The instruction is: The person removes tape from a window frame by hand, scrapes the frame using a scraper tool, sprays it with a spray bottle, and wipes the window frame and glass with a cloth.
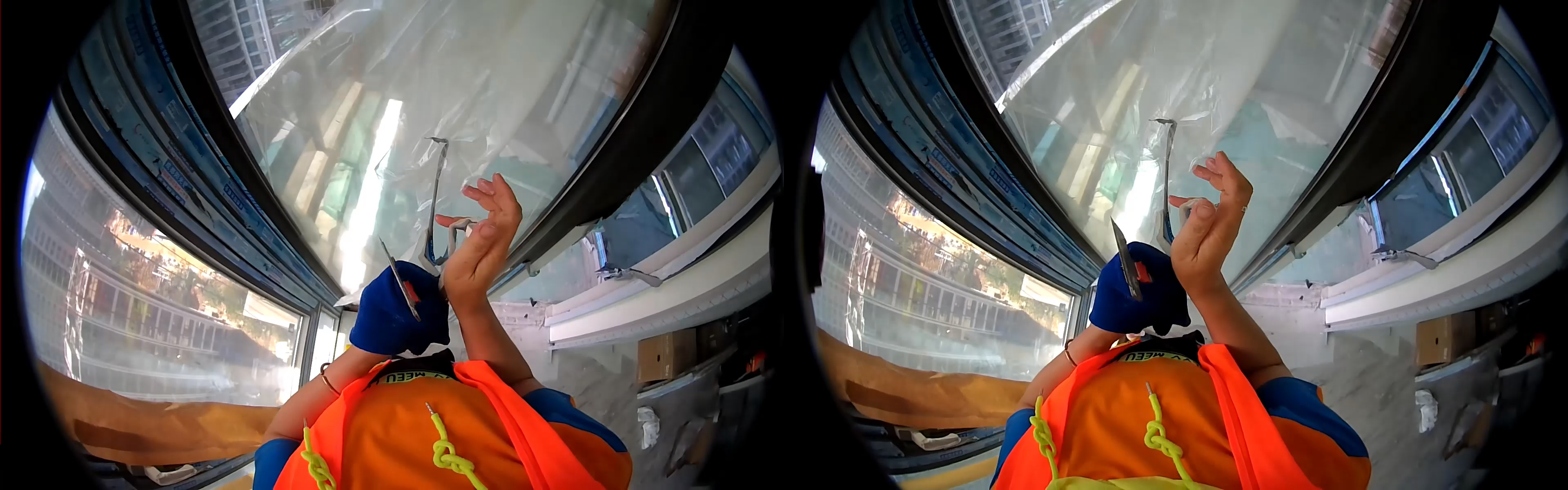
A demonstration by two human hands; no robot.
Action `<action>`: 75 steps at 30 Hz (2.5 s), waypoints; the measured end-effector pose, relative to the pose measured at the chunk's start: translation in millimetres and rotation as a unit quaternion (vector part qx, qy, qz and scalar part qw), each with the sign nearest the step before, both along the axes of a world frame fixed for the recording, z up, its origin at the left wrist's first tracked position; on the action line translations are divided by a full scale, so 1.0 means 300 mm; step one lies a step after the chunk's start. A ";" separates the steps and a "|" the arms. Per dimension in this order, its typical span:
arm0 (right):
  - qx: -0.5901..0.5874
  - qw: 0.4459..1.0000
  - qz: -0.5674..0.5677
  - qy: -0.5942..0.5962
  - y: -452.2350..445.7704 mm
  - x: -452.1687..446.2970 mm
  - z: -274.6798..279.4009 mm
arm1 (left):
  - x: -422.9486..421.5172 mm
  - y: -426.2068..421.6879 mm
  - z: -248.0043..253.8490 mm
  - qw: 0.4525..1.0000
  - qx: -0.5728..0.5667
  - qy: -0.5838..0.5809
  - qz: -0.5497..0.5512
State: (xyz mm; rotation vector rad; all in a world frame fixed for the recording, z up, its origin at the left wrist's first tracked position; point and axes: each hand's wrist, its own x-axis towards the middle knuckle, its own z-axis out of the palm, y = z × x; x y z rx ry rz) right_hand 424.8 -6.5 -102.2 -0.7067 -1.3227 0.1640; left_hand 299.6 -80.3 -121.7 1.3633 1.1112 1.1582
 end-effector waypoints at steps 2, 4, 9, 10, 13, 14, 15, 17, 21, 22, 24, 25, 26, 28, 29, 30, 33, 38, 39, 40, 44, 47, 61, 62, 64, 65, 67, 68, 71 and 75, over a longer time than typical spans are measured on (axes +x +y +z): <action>-0.017 1.000 0.007 0.002 -0.012 -0.006 -0.002 | 0.005 0.008 -0.016 0.993 0.089 0.074 0.014; -0.053 0.997 0.047 -0.039 -0.017 0.046 0.007 | 0.000 0.008 0.019 0.981 0.140 0.131 0.035; -0.141 0.974 0.172 0.043 -0.062 0.198 0.035 | -0.089 0.072 0.021 0.985 -0.038 0.079 0.146; -0.116 0.984 0.132 0.041 -0.059 0.215 0.019 | -0.124 0.092 -0.011 0.986 -0.028 0.075 0.146; -0.137 0.978 0.116 0.105 -0.073 0.201 -0.005 | -0.147 0.126 -0.039 0.989 0.001 -0.101 0.111; -0.146 0.968 0.128 0.157 -0.069 0.189 -0.024 | -0.151 0.131 -0.020 0.992 -0.006 -0.082 0.095; -0.198 0.969 0.107 0.101 -0.071 0.190 -0.027 | -0.152 0.133 0.006 0.995 -0.013 -0.064 0.081; -0.298 0.953 0.062 -0.014 -0.066 0.193 -0.027 | -0.156 0.152 0.036 0.996 -0.006 -0.052 0.071; -0.407 0.896 0.099 -0.145 -0.022 0.168 -0.025 | -0.154 0.186 0.127 0.998 0.040 0.011 0.044; -0.404 0.892 0.099 -0.177 -0.015 0.169 -0.036 | -0.148 0.193 0.171 0.997 0.065 0.036 0.033; -0.344 0.912 0.092 -0.202 0.009 0.167 -0.095 | -0.154 0.258 0.219 0.981 0.154 0.114 -0.010; -0.346 0.914 0.092 -0.190 0.004 0.160 -0.090 | -0.143 0.295 0.254 0.957 0.232 0.173 0.013; -0.348 0.916 0.092 -0.179 0.000 0.152 -0.085 | -0.109 0.330 0.308 0.949 0.256 0.183 0.021; -0.350 0.917 0.098 -0.162 -0.018 0.139 -0.066 | -0.001 0.395 0.427 0.898 0.329 0.280 0.081; -0.318 0.930 0.076 -0.170 -0.030 0.139 -0.059 | 0.044 0.435 0.471 0.842 0.374 0.366 0.130; -0.285 0.941 0.053 -0.177 -0.042 0.137 -0.057 | 0.079 0.502 0.491 0.835 0.374 0.380 0.137; -0.156 0.963 -0.009 -0.220 -0.112 0.156 -0.024 | 0.160 0.634 0.538 0.824 0.350 0.417 0.158; -0.156 0.971 0.058 -0.173 -0.346 0.390 0.012 | 0.183 0.663 0.511 0.810 0.393 0.390 0.194; -0.141 0.981 0.105 -0.079 -0.382 0.451 -0.034 | 0.186 0.647 0.524 0.821 0.350 0.412 0.184; -0.179 0.973 0.142 0.019 -0.439 0.521 -0.079 | 0.193 0.643 0.520 0.809 0.363 0.417 0.200; -0.277 0.907 0.054 0.312 -0.603 0.749 -0.189 | 0.225 0.645 0.502 0.797 0.359 0.430 0.226; -0.239 0.781 0.031 0.576 -0.681 0.960 -0.497 | 0.245 0.636 0.483 0.792 0.371 0.423 0.236; -0.452 0.568 -0.686 -0.044 -1.061 1.231 -0.842 | 0.134 0.886 0.355 0.711 0.501 0.474 0.140; -0.444 0.542 -0.714 -0.022 -1.091 1.254 -0.848 | 0.135 0.884 0.359 0.711 0.496 0.477 0.147; -0.504 0.363 -0.772 0.135 -1.430 1.368 -1.004 | 0.137 0.884 0.361 0.708 0.493 0.482 0.156; -0.527 0.278 -0.773 0.216 -1.648 1.375 -1.047 | 0.128 0.884 0.359 0.708 0.494 0.479 0.158; -0.632 0.202 -0.719 0.209 -2.083 1.253 -1.081 | 0.120 0.899 0.351 0.714 0.492 0.475 0.153; -0.594 0.131 -0.733 0.306 -2.193 1.177 -1.072 | 0.109 0.916 0.343 0.714 0.492 0.476 0.148; -0.604 0.075 -0.751 0.257 -2.231 0.971 -1.064 | 0.073 0.971 0.323 0.720 0.496 0.466 0.135; -0.528 0.295 -0.797 -0.010 -2.148 0.929 -1.262 | 0.010 1.025 0.295 0.728 0.506 0.446 0.124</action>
